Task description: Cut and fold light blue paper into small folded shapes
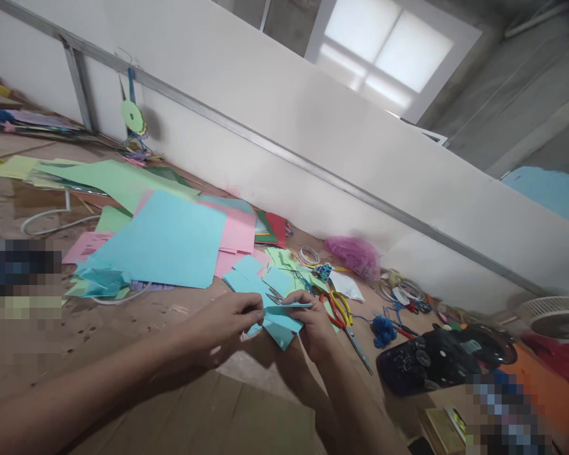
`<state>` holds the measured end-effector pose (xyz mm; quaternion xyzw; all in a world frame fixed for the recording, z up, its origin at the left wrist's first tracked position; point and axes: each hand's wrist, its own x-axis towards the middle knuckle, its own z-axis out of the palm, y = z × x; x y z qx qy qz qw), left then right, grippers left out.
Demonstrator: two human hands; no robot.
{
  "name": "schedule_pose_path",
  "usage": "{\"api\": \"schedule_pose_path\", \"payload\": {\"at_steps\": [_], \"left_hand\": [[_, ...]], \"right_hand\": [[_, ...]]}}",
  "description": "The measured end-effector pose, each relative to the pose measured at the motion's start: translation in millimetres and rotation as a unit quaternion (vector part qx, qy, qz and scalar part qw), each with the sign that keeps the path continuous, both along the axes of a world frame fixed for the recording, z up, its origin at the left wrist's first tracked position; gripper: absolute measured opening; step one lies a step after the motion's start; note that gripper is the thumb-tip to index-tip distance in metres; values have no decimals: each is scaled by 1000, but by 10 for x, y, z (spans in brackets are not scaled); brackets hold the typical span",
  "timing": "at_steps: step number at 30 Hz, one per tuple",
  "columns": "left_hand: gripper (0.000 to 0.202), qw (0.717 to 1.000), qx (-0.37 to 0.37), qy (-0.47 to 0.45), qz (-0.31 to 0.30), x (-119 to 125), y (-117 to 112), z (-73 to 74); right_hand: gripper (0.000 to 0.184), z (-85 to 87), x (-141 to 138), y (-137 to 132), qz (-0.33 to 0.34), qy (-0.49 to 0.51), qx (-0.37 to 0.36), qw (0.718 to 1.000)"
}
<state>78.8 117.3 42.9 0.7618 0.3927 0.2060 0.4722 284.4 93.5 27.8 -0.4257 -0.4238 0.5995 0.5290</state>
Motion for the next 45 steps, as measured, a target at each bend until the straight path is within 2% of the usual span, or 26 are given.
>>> {"api": "schedule_pose_path", "payload": {"at_steps": [8,14,18,22,24,26,29,32,34,38,45], "left_hand": [[24,998,65,20,14,11,-39,25],[28,1000,29,-10,2,9,-68,75],[29,992,106,60,10,17,-70,42],[29,965,234,116,2,29,-76,-7],[28,957,264,117,-4,29,-80,-2],[29,971,224,84,-2,22,-81,22],[38,999,45,-18,13,11,-78,43],[44,983,-157,-90,18,19,-84,-4],[46,965,-237,-111,22,33,-98,-59],[45,940,-304,-150,31,51,-140,-91],[42,922,-347,-165,40,47,-211,43]], "right_hand": [[17,25,-54,-12,-1,46,-36,998],[13,63,-23,-37,6,6,-20,1000],[10,55,-31,-44,14,4,-15,1000],[11,38,-42,-39,-3,10,-13,1000],[12,46,-39,-35,-3,16,-19,1000],[12,61,-27,-31,-1,16,-27,1000],[11,75,-3,-30,5,7,-33,999],[11,81,8,-39,18,-1,-26,1000],[10,96,4,-53,23,-12,-23,999],[9,146,-11,-74,25,-32,-22,999],[16,99,4,-59,25,-47,4,999]]}}
